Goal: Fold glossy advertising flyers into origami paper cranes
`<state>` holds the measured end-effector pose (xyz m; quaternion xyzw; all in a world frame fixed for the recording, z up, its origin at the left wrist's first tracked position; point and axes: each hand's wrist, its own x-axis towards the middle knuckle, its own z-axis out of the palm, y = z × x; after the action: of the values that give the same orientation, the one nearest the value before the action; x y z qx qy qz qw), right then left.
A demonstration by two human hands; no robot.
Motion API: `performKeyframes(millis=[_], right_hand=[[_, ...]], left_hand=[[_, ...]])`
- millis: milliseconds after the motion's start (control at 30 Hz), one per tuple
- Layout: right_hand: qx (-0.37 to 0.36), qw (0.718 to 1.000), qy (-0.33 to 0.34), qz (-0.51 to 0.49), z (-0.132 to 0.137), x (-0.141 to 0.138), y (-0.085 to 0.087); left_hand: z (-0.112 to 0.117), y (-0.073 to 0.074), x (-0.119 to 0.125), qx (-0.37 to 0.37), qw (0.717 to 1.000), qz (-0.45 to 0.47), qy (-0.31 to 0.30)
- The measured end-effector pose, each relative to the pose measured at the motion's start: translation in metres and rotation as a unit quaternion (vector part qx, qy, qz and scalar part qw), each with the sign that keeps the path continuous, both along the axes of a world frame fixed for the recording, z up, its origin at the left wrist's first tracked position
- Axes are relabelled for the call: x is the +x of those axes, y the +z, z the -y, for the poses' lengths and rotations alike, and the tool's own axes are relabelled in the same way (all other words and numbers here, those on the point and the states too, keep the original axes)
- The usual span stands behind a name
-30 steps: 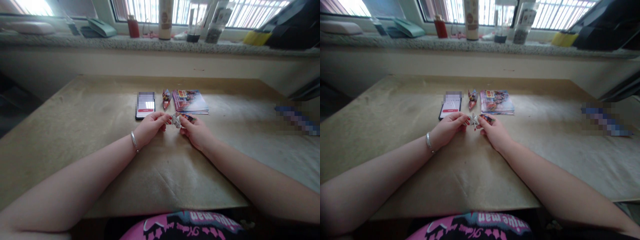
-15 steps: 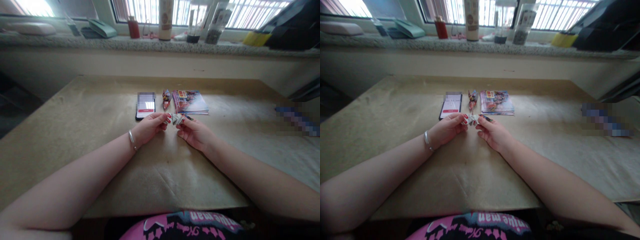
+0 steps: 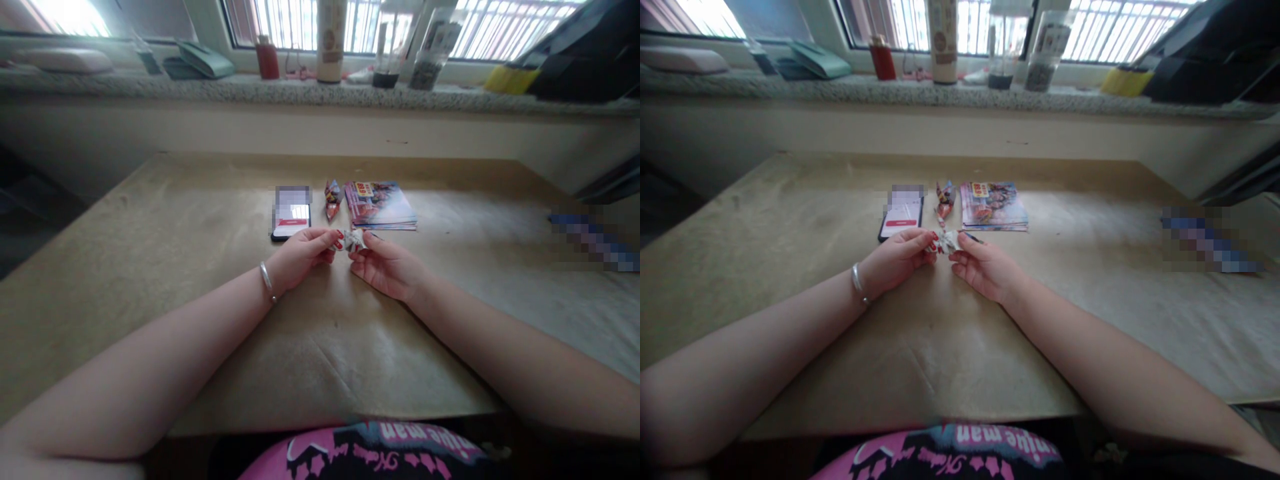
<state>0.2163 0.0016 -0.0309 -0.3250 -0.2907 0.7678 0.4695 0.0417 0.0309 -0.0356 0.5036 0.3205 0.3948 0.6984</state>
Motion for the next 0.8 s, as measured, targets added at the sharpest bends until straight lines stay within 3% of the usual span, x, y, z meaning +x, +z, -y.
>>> performKeyframes(millis=[233,800], right_hand=[[0.002,0.999,0.002,-0.049,0.0013,-0.0016,0.0025],[-0.030,0.999,-0.035,-0.024,0.0022,-0.0043,0.0032]], left_hand=[[0.0003,0.0010,0.0007,0.008,1.000,-0.005,0.001],[0.0012,0.0040,-0.0023,-0.026,0.999,0.042,0.005]])
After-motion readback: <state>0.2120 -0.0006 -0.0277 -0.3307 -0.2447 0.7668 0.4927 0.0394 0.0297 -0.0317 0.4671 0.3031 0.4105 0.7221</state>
